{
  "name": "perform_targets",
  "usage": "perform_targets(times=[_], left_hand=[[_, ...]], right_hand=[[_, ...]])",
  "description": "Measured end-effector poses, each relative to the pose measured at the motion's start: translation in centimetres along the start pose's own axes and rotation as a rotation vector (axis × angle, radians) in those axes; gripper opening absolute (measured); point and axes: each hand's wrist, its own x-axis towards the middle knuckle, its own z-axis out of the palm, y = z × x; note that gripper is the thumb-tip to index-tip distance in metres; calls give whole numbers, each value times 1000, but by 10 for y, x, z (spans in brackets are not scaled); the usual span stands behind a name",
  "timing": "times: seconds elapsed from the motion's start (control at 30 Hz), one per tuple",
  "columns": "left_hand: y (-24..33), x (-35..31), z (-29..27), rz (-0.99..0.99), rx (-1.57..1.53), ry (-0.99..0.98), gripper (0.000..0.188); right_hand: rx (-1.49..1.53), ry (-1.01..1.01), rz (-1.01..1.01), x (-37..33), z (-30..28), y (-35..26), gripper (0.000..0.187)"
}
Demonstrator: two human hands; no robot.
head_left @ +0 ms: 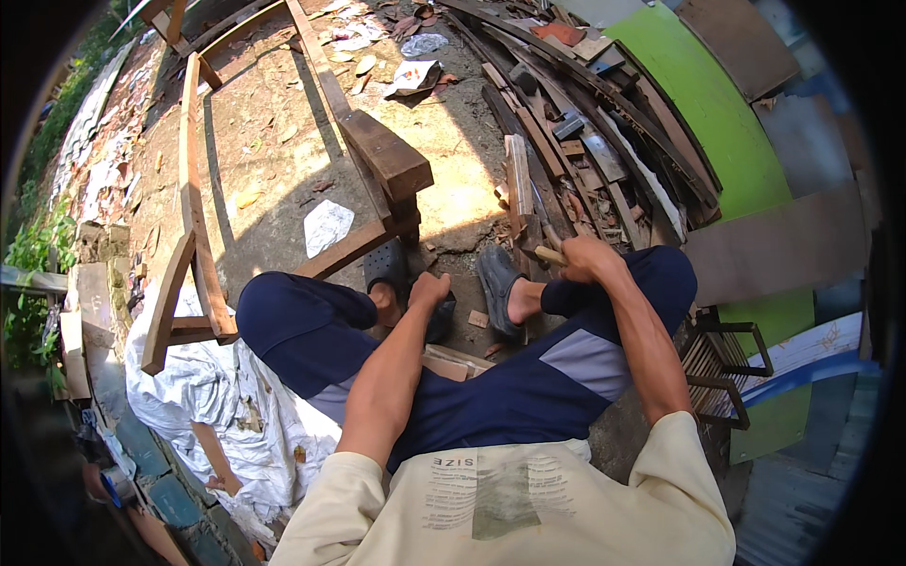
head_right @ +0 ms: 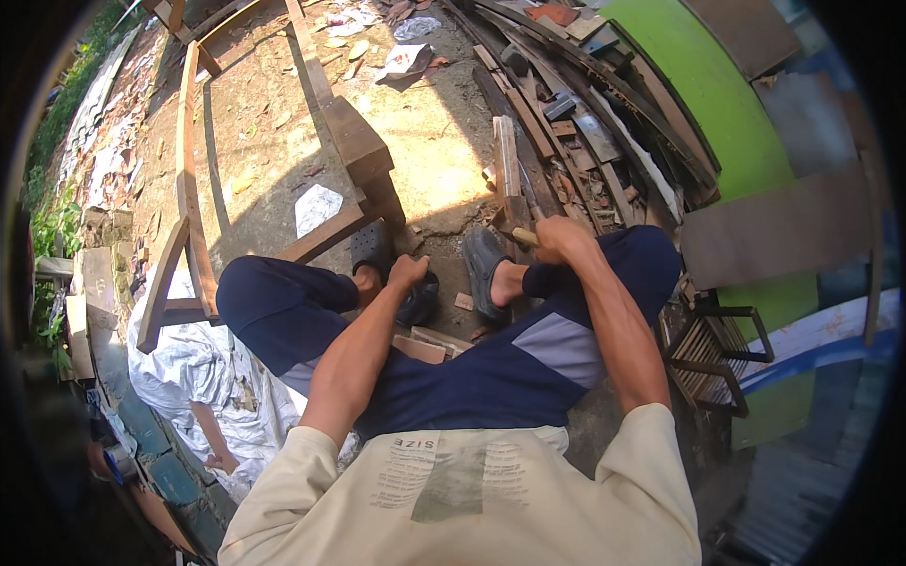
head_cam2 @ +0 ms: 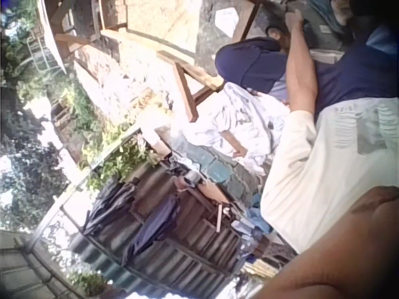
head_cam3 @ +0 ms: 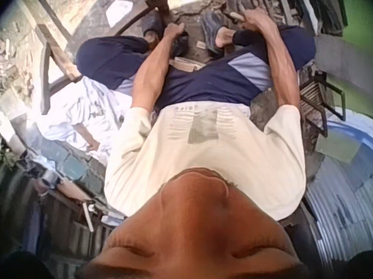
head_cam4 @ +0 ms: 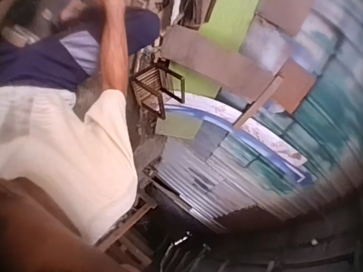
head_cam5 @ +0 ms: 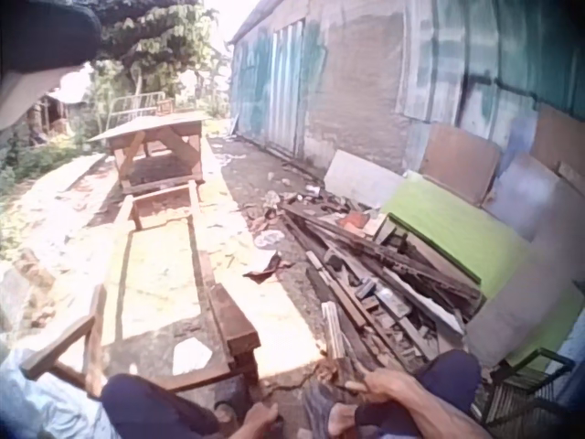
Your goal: The person sits on the ground and uses a hammer to remove nails and separate wooden slats from a wooden frame. They repeatedly strike the wood to pry apart joints and remove pieces.
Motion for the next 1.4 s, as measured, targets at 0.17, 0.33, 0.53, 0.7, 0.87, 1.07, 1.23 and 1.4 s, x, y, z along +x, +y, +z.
perform_targets(times=[0.17,0.33,0.53,0.7,0.87,1.07,1.23,1.4], left_hand=[[24,-35,22,16,157,-161,61],[36,-37,13,30,101,-129,56],[16,-42,0,-43,30,-55,53],[-10,-41,-7,-53,27,-26,57],[-45,-39,-10,-49,-43,48,60],[-85,-32,-5,-157,37,-51,60],[-88,-25,-2,-152,21,-34,60],[-79,-19,-10,-130,-73,86,56]], right_hand=[[-18,-48,-31,-3,14,-18,32],[-73,-149,-167,18,24,-51,32],[-263,-332,-168,54,33,-103,29],[-39,-446,-73,84,70,-100,32],[64,-364,-68,114,118,-91,34],[92,-275,-52,144,174,-70,41],[119,-185,-25,148,131,-87,39],[-1,-102,-65,164,124,-98,33]])
